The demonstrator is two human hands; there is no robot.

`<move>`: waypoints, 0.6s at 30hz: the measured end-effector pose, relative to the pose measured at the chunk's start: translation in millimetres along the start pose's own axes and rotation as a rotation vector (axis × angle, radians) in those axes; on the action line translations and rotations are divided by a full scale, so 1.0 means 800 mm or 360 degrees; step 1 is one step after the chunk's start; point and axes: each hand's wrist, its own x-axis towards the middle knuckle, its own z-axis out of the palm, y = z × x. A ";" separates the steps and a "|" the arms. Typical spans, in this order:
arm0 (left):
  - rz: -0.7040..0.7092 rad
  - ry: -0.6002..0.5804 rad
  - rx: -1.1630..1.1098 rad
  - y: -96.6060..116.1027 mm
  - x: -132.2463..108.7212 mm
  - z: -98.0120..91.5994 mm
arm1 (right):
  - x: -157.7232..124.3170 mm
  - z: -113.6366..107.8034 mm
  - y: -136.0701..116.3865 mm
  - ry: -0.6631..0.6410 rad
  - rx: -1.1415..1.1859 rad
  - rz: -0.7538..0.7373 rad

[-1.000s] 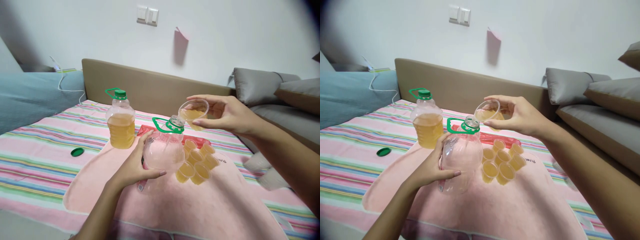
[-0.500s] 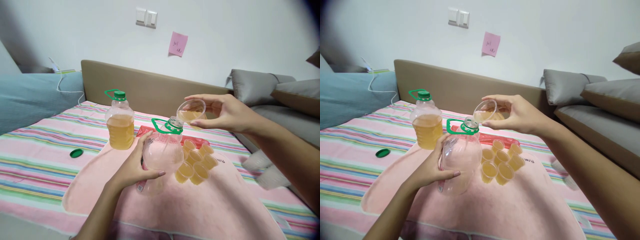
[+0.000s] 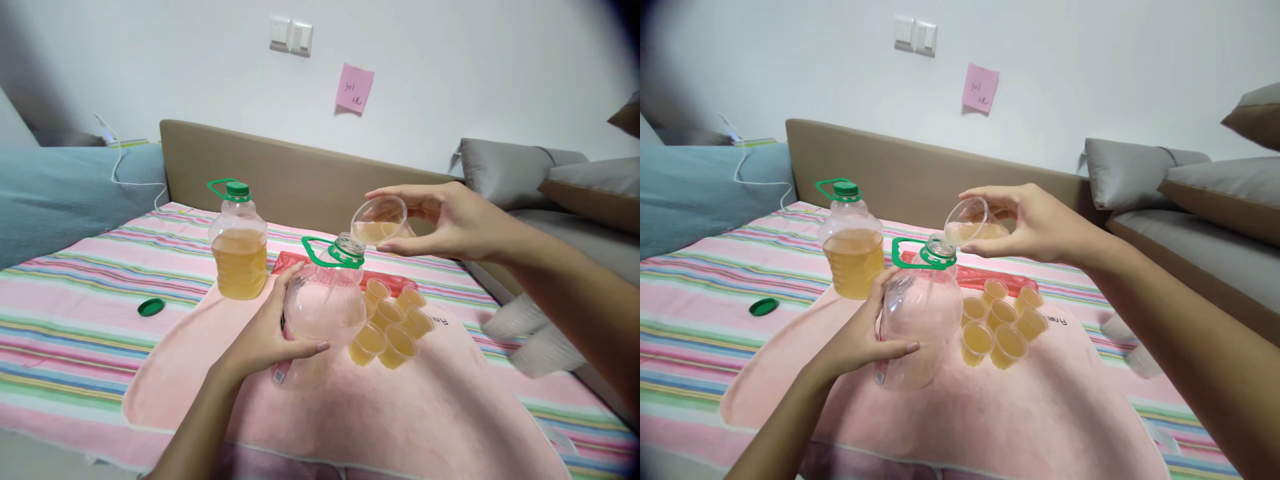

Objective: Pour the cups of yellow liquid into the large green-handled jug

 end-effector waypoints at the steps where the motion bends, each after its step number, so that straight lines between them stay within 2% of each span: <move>1: -0.0009 -0.0003 -0.0001 0.001 0.000 0.000 | 0.000 -0.001 0.000 -0.0002 -0.0021 -0.0008; 6: -0.0042 -0.0020 -0.0005 0.004 0.001 -0.001 | 0.002 -0.004 -0.003 -0.0024 -0.0111 -0.0067; 18: -0.0023 -0.0008 -0.0009 0.003 0.000 -0.001 | 0.011 -0.010 -0.016 -0.0063 -0.0222 -0.0042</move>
